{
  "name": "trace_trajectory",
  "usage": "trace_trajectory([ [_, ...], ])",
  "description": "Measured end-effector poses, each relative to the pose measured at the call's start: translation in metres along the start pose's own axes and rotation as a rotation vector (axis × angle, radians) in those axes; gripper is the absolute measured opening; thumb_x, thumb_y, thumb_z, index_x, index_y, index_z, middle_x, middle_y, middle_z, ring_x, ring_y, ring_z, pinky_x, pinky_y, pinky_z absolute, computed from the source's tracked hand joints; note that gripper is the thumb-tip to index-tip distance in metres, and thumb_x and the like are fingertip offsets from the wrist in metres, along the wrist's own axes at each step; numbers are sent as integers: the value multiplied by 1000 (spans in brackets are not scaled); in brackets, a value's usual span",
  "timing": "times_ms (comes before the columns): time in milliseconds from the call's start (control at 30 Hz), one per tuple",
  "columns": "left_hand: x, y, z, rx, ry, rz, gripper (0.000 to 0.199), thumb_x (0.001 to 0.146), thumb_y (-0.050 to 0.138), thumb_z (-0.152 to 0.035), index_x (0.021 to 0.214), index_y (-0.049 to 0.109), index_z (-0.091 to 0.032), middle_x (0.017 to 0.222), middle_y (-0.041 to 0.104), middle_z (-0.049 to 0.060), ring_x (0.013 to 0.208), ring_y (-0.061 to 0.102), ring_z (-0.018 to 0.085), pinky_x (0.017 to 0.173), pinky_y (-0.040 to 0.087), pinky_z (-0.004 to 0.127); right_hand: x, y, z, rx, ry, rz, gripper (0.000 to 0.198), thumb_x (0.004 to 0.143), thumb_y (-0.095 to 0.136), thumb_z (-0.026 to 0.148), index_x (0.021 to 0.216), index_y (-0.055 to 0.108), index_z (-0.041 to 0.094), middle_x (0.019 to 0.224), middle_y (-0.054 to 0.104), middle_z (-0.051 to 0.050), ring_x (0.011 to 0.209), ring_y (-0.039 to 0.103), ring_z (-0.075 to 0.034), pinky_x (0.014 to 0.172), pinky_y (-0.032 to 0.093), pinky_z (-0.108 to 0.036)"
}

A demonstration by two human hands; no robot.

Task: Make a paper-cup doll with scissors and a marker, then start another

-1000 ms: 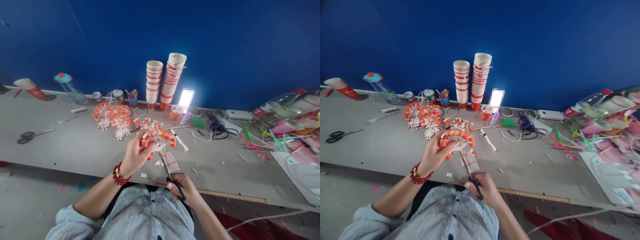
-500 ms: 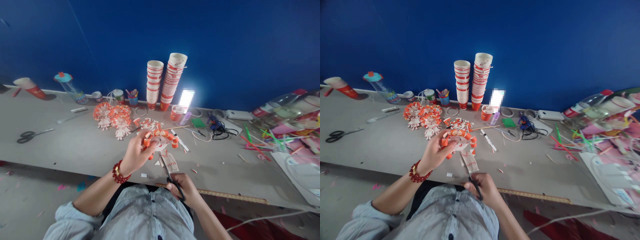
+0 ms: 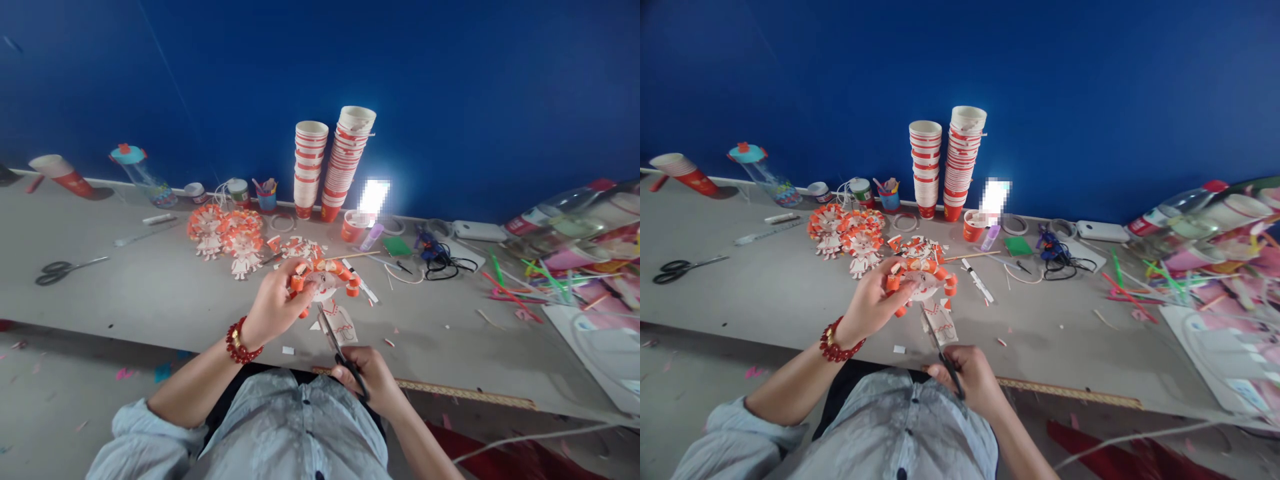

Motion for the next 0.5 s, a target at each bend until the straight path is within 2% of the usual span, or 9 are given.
trace_trajectory([
  [267,2,1,-1,34,21,28,20,85,57,-29,103,56,-19,73,61,-1,50,60,11,40,51,17,1,-1,-2,-22,28,-2,60,80,52,73,58,33,20,59,22,5,55,21,-10,47,14,-25],
  [500,4,1,-3,48,41,32,17,83,58,-26,99,56,-20,69,55,-3,49,58,10,38,49,16,1,-2,-1,-22,23,7,61,80,51,74,58,34,20,59,22,5,55,21,-10,47,15,-25],
])
Point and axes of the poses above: each hand's wrist, its own x-axis towards the middle knuckle, its own y-axis out of the palm, z = x × y, the point moved 1 cm from there along x, towards the middle knuckle
